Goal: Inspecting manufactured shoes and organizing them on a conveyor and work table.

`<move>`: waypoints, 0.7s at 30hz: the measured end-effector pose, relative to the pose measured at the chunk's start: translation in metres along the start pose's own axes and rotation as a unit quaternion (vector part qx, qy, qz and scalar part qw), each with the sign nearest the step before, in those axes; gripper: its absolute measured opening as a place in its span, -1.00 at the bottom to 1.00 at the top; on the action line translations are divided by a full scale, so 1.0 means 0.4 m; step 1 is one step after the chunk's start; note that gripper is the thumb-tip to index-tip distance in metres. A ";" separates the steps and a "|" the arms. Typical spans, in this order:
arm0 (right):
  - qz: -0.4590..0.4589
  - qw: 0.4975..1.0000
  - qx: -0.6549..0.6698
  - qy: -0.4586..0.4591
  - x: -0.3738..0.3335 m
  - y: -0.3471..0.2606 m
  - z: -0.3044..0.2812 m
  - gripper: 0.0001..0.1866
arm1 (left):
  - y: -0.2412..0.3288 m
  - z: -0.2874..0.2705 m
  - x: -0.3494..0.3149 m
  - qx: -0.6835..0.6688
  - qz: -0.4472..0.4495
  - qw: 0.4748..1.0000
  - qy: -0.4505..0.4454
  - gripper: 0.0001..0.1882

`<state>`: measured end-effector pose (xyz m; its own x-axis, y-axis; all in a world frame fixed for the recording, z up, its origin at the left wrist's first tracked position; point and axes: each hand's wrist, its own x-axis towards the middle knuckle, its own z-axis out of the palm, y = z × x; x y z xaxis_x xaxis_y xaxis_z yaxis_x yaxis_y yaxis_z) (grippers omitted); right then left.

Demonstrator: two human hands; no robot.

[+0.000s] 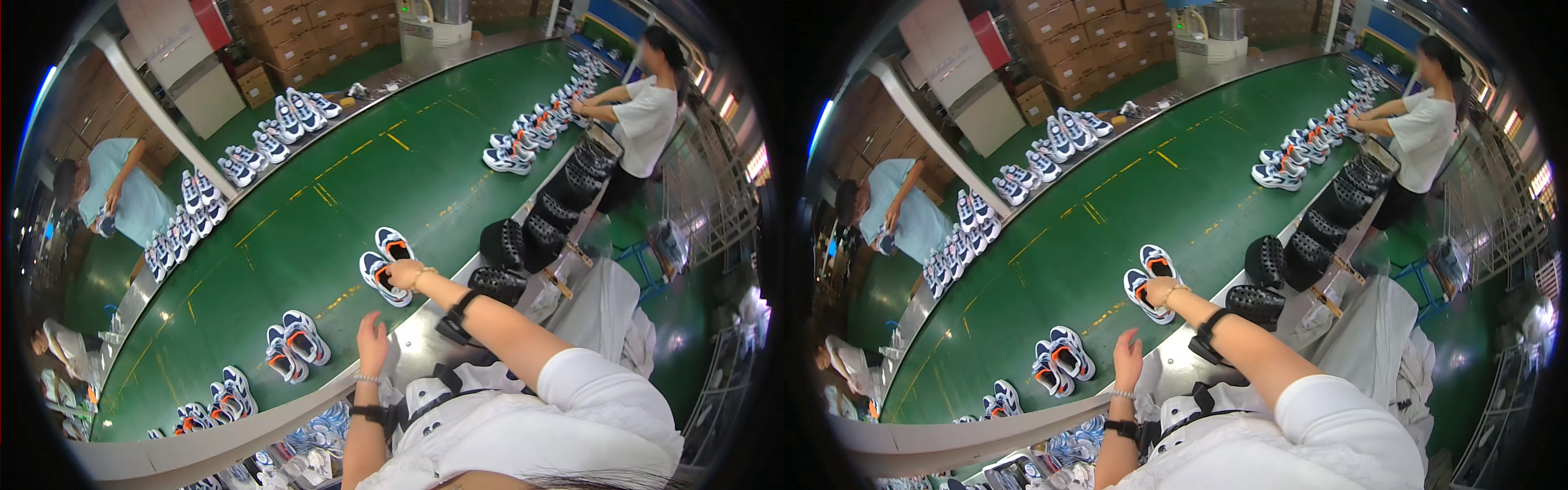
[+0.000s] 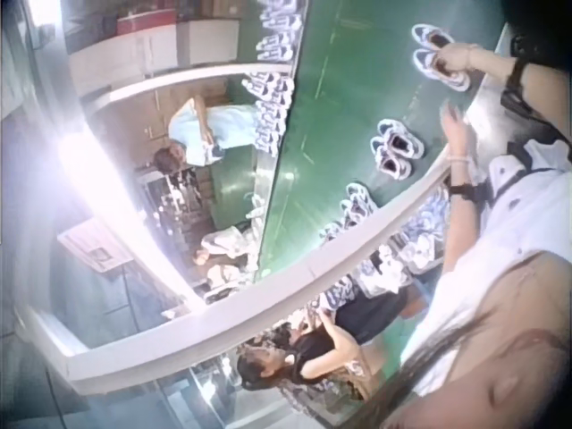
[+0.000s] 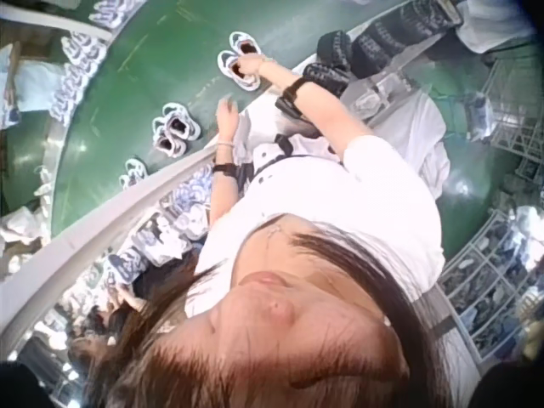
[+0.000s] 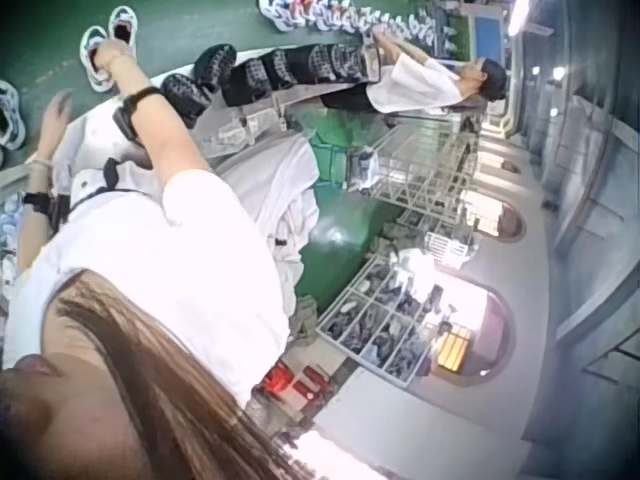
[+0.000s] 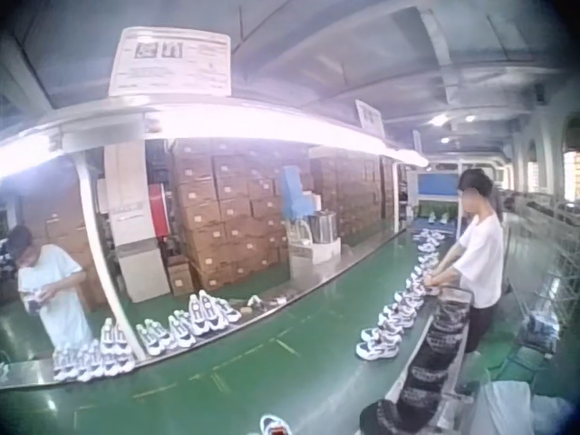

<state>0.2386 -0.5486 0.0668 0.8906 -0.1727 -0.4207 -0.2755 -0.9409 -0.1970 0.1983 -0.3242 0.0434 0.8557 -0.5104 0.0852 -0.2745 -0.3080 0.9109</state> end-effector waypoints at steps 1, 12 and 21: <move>-0.080 0.977 0.189 0.061 -0.098 -0.107 -0.080 -0.67 | -0.053 -0.055 -0.003 0.053 0.005 0.998 0.013 -0.66; 0.087 0.943 0.120 0.299 -0.660 0.371 -0.198 -0.62 | -0.112 0.205 0.338 0.308 -0.008 0.939 -0.149 -0.57; 0.027 0.977 0.078 0.197 -0.683 0.370 -0.136 -0.48 | -0.174 0.253 0.391 0.355 -0.077 0.928 -0.080 -0.43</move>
<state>-0.0258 -0.6564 0.2007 0.9349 -0.3483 -0.0677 -0.3505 -0.8769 -0.3289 0.3070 -0.4639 -0.0474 0.8487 -0.5110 -0.1361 -0.4227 -0.8102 0.4060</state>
